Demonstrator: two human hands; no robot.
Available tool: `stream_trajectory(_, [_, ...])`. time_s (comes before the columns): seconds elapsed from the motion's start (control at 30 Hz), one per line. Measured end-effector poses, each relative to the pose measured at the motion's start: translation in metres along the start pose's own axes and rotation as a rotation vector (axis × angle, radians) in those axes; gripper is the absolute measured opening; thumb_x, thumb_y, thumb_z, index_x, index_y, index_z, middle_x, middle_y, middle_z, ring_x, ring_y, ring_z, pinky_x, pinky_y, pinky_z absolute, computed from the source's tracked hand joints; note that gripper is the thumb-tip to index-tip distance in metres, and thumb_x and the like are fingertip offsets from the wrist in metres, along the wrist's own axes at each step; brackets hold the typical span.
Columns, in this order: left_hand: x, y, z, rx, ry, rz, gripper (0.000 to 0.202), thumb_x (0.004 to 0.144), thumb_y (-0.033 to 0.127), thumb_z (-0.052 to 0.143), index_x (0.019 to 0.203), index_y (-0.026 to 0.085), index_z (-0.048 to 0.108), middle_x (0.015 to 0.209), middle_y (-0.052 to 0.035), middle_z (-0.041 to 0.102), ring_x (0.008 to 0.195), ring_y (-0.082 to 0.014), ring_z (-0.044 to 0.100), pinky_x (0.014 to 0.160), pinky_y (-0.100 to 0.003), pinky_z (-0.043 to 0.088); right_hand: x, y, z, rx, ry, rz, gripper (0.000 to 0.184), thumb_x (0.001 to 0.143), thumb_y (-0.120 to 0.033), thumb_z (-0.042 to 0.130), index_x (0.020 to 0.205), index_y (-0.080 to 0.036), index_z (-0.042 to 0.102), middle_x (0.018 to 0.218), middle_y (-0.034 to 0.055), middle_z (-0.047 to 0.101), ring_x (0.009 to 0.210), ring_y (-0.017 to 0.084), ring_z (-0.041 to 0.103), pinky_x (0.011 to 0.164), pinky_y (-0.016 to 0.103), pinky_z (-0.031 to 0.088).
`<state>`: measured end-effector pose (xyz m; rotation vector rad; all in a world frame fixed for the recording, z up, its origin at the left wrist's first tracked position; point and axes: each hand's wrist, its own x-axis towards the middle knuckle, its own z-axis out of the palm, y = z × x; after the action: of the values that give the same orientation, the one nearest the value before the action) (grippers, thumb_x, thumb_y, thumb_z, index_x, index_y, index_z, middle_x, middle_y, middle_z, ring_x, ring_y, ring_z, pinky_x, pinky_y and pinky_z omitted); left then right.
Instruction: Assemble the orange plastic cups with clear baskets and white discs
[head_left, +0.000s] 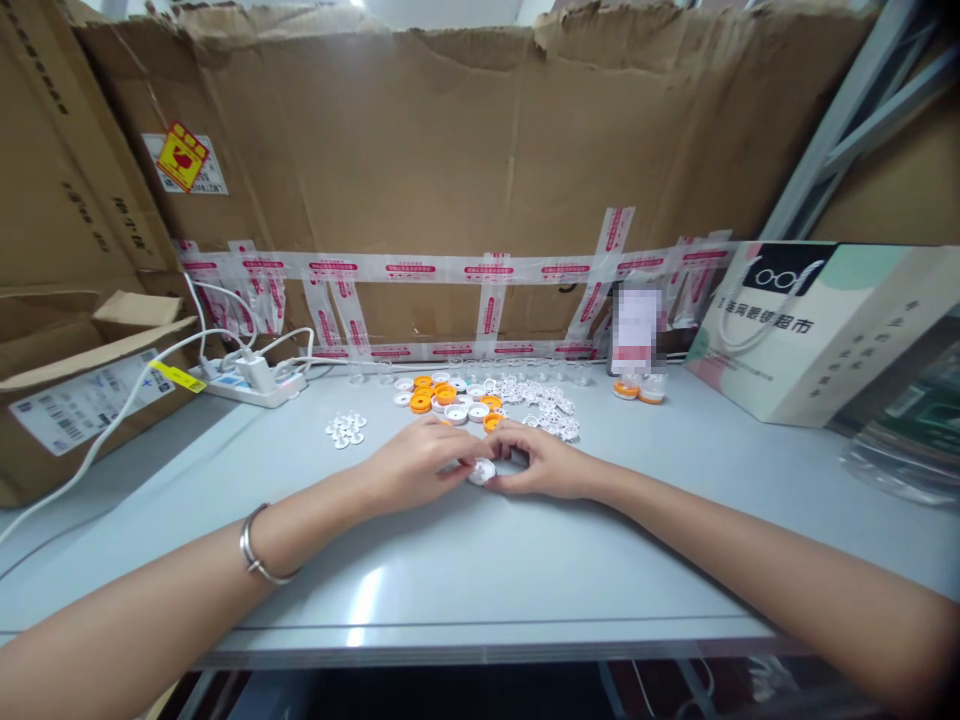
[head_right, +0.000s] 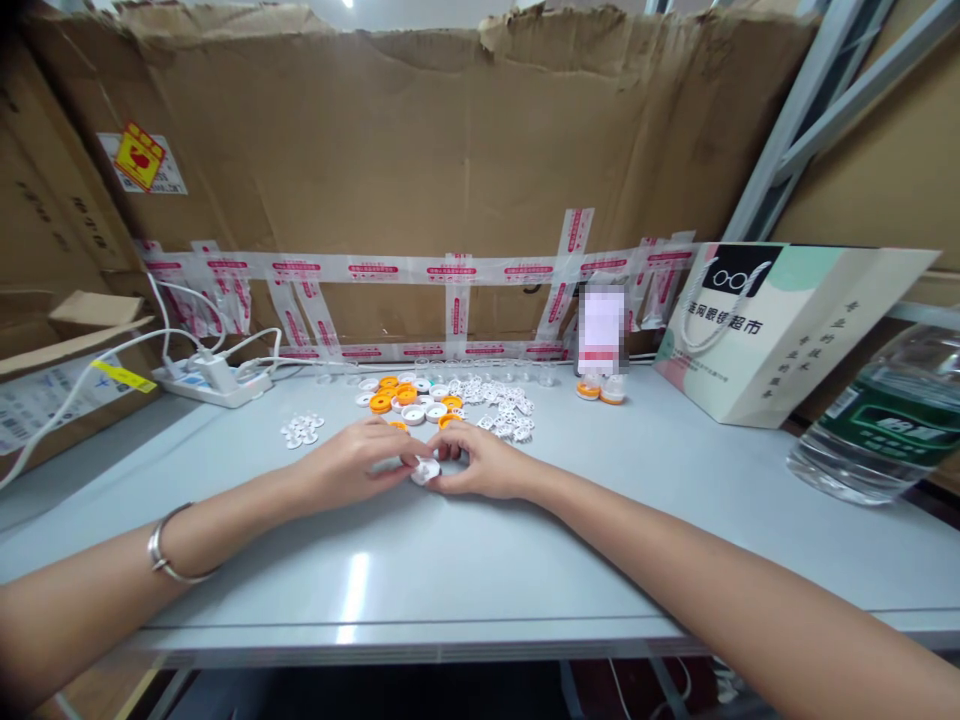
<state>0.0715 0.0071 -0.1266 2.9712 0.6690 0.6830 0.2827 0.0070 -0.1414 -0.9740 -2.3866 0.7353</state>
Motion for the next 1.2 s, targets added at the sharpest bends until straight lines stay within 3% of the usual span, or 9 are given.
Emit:
stream_trajectory(0.13, [-0.001,-0.003,0.01,0.098,0.012,0.037,0.016,0.086,0.017,0.046,0.097,0.018,0.058,0.082,-0.0016,0.066,0.077,-0.0132,0.059,0.074,-0.026,0.035,0.001,0.002,0.0,0.001,-0.004,-0.014,0.021,0.07,-0.029,0.065,0.088,-0.019,0.063,0.078,-0.0002,0.053,0.073,0.013,0.046,0.067,0.023,0.038])
stream_trajectory(0.43, [-0.002,-0.005,0.003,0.21,-0.021,0.118,0.024,0.091,0.019,0.038,0.084,0.016,0.061,0.073,-0.0032,0.065,0.072,-0.0132,0.058,0.073,-0.027,0.037,0.001,0.003,-0.001,0.013,-0.028,-0.004,0.03,0.071,-0.03,0.065,0.098,-0.02,0.063,0.082,0.001,0.055,0.076,0.013,0.048,0.071,0.025,0.041])
stream_trajectory(0.63, [-0.005,-0.011,-0.008,0.132,-0.053,0.114,0.024,0.089,0.019,0.041,0.092,0.019,0.065,0.084,-0.005,0.065,0.08,-0.0139,0.058,0.072,-0.026,0.038,0.0,0.001,-0.002,0.019,-0.032,-0.012,0.03,0.071,-0.031,0.065,0.099,-0.021,0.062,0.086,0.0019,0.057,0.078,0.014,0.048,0.073,0.026,0.041])
stream_trajectory(0.93, [-0.007,-0.008,-0.01,0.126,-0.177,0.131,0.027,0.088,0.021,0.043,0.103,0.026,0.065,0.075,-0.0045,0.06,0.071,-0.0134,0.054,0.063,-0.024,0.038,0.001,0.002,-0.003,0.044,-0.048,0.008,0.031,0.071,-0.034,0.065,0.1,-0.021,0.062,0.089,0.0024,0.058,0.08,0.014,0.048,0.074,0.027,0.042])
stream_trajectory(1.07, [-0.006,-0.012,-0.02,0.014,-0.156,0.071,0.025,0.088,0.022,0.045,0.099,0.022,0.066,0.078,-0.0048,0.062,0.072,-0.013,0.055,0.066,-0.024,0.04,0.0,0.002,-0.003,0.046,-0.054,0.008,0.032,0.072,-0.033,0.064,0.1,-0.02,0.062,0.089,0.0024,0.058,0.08,0.015,0.049,0.074,0.027,0.041])
stream_trajectory(1.2, [-0.004,-0.026,-0.044,-0.037,-0.04,-0.14,0.023,0.087,0.027,0.045,0.09,0.018,0.067,0.083,-0.0049,0.065,0.075,-0.013,0.056,0.069,-0.023,0.041,0.0,0.002,-0.003,0.037,-0.053,0.021,0.032,0.072,-0.033,0.064,0.102,-0.02,0.062,0.091,0.003,0.058,0.082,0.015,0.05,0.075,0.028,0.041])
